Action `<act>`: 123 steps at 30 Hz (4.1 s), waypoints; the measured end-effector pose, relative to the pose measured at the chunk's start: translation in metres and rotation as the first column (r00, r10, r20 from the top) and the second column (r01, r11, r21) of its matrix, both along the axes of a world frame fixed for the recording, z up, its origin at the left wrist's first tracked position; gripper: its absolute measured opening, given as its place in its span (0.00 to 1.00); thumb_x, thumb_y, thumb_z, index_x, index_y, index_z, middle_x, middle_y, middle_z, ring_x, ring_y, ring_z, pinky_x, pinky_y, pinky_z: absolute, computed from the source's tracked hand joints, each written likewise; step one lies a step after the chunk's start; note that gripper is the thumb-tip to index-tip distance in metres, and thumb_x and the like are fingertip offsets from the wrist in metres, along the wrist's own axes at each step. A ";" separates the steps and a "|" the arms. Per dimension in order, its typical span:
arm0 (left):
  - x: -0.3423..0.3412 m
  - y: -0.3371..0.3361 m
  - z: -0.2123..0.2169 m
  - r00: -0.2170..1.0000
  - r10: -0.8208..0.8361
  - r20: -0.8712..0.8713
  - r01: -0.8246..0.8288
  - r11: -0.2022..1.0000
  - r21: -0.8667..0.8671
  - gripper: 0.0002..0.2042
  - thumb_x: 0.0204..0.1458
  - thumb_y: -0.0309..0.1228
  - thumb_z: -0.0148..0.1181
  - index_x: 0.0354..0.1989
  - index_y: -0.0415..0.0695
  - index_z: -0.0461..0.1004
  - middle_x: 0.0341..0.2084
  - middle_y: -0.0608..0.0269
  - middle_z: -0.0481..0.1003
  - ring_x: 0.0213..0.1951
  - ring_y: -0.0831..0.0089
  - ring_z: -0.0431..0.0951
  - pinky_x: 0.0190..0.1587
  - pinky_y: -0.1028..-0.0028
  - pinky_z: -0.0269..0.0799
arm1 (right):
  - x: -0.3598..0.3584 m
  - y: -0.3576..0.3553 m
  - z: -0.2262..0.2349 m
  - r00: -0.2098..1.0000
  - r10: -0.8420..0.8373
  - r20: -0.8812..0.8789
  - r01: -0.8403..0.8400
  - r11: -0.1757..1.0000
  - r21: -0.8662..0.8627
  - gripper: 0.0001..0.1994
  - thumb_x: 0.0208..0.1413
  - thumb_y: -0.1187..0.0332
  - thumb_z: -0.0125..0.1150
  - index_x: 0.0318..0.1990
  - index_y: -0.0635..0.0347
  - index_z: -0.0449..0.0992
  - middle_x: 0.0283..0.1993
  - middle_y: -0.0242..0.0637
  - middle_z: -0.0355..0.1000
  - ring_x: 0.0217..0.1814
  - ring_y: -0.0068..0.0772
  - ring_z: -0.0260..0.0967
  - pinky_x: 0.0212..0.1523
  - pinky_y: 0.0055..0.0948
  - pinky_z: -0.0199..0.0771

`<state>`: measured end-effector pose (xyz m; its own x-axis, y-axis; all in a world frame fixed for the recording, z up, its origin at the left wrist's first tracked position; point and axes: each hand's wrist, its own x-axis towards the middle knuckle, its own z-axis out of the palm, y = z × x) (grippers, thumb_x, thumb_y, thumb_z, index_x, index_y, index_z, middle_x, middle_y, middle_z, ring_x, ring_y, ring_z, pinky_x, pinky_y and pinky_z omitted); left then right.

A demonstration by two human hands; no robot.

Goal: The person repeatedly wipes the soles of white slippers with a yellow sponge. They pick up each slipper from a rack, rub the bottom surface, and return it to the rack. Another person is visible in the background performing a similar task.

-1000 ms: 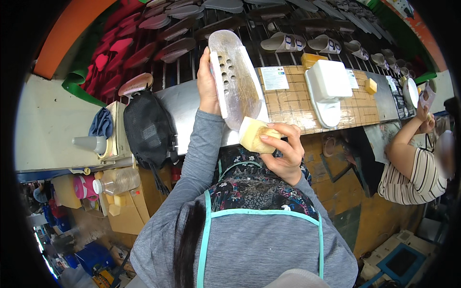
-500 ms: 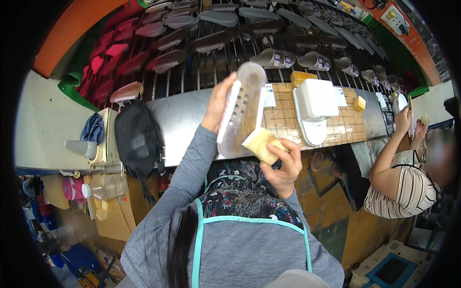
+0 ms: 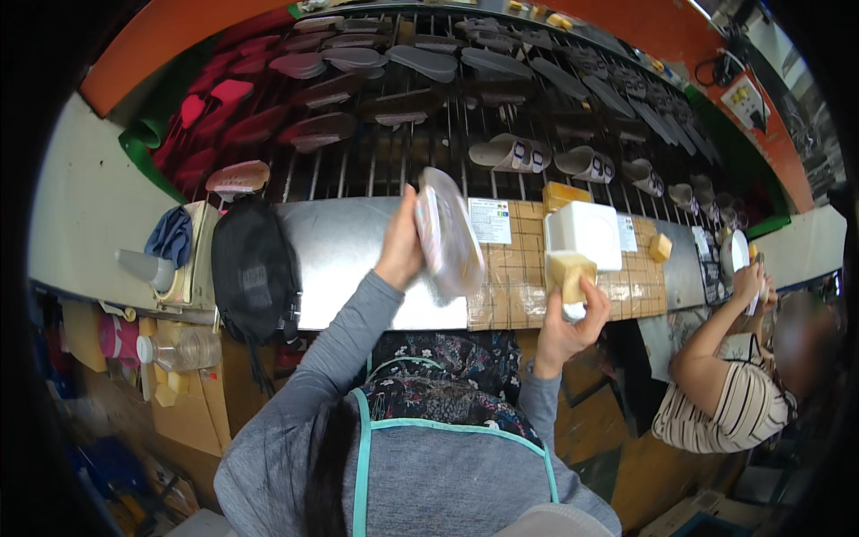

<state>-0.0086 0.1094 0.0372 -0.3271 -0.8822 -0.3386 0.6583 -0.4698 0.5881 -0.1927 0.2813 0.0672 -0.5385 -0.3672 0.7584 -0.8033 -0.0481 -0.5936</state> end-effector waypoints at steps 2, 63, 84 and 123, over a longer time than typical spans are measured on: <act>0.020 -0.041 -0.012 0.981 0.078 0.179 -0.009 0.934 -0.356 0.13 0.65 0.38 0.48 0.43 0.40 0.70 0.40 0.62 0.75 0.39 0.74 0.76 0.44 0.73 0.74 | -0.004 0.012 -0.006 1.000 -0.005 0.021 0.004 0.999 0.034 0.21 0.41 0.83 0.67 0.46 0.61 0.75 0.45 0.37 0.67 0.48 0.35 0.66 0.48 0.33 0.68; 0.033 0.126 0.030 0.903 -0.357 -0.241 0.294 0.920 -0.259 0.35 0.63 0.59 0.30 0.71 0.47 0.49 0.66 0.54 0.58 0.65 0.61 0.61 0.66 0.60 0.60 | 0.059 0.024 0.043 0.664 0.733 0.149 -0.747 0.658 0.093 0.23 0.32 0.85 0.62 0.43 0.63 0.80 0.46 0.45 0.74 0.48 0.39 0.73 0.49 0.32 0.73; 0.040 0.123 0.048 0.915 -0.374 -0.151 0.309 0.891 -0.333 0.33 0.65 0.56 0.29 0.70 0.44 0.49 0.63 0.53 0.61 0.63 0.63 0.65 0.63 0.62 0.64 | 0.058 0.002 0.050 0.673 0.739 0.045 -0.740 0.672 0.023 0.24 0.30 0.80 0.65 0.42 0.55 0.82 0.47 0.41 0.76 0.44 0.37 0.73 0.45 0.32 0.67; -0.004 0.067 0.065 0.921 -0.114 -0.374 -0.062 0.902 -0.427 0.32 0.63 0.58 0.36 0.60 0.42 0.64 0.52 0.55 0.72 0.49 0.66 0.76 0.51 0.67 0.75 | 0.086 0.024 0.028 0.846 0.532 0.019 -0.530 0.845 -0.077 0.27 0.27 0.77 0.73 0.43 0.54 0.77 0.35 0.35 0.66 0.34 0.34 0.67 0.34 0.29 0.71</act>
<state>-0.0125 0.1764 0.1021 -0.3770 -0.8997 0.2200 0.8619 -0.2538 0.4390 -0.1063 0.3051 0.0951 -0.3048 -0.5553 0.7738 -0.6202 -0.5009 -0.6037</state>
